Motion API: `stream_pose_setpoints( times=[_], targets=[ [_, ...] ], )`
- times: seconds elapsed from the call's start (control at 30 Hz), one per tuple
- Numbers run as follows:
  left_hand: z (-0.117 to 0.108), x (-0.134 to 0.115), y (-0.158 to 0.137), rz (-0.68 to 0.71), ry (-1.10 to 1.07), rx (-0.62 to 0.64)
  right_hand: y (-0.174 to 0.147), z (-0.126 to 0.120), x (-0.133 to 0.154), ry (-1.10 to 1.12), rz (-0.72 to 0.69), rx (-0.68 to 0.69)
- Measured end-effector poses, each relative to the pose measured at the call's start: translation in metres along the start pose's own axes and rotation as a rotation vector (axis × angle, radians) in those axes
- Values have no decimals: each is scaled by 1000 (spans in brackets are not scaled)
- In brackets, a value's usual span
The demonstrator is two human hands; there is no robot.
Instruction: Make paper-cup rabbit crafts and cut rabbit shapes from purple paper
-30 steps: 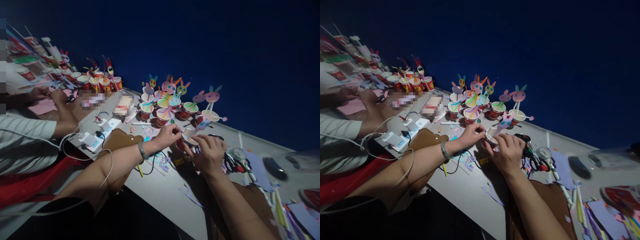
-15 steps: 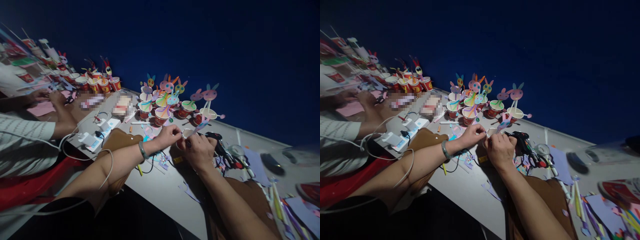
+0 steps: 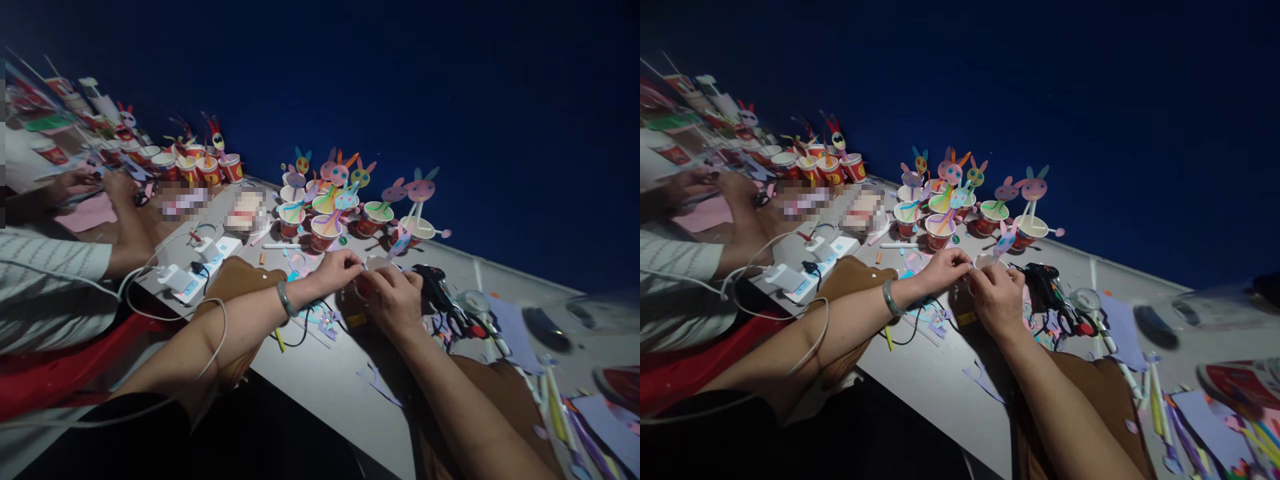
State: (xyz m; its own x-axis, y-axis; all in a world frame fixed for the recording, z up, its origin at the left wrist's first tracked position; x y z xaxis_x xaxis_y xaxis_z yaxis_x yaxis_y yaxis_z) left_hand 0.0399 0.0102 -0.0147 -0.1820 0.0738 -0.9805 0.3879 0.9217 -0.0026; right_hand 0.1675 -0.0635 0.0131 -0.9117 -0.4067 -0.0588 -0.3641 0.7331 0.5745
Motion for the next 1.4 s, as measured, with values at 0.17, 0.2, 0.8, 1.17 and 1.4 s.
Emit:
stream_pose_setpoints(
  times=[0.17,0.2,0.8,1.17,1.4],
  targets=[
    [-1,-3,-1,14,19,8,-2,1,-3,29,14,-47],
    [-1,-3,-1,23,26,6,-2,1,-3,28,15,-44],
    [-3,-8,-3,75,106,-5,1,-4,0,-157,-78,-15],
    [-1,-4,-2,-11,10,22,-2,1,-7,-24,13,-96],
    [-2,-3,-1,13,6,33,-1,-1,-7,-11,14,-104]
  ],
)
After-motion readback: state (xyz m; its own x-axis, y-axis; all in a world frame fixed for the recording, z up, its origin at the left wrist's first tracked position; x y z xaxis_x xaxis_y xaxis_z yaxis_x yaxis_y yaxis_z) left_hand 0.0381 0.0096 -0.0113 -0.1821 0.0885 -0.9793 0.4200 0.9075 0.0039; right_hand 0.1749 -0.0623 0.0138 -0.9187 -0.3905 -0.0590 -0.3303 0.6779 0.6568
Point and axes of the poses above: each hand's wrist, its own y-axis towards the middle knuckle, its own z-axis out of the palm, x = y × z, the point moved 3 cm from there along y, towards the middle knuckle, and after that the axes turned 2 degrees about -z, right-handed, at the moved point
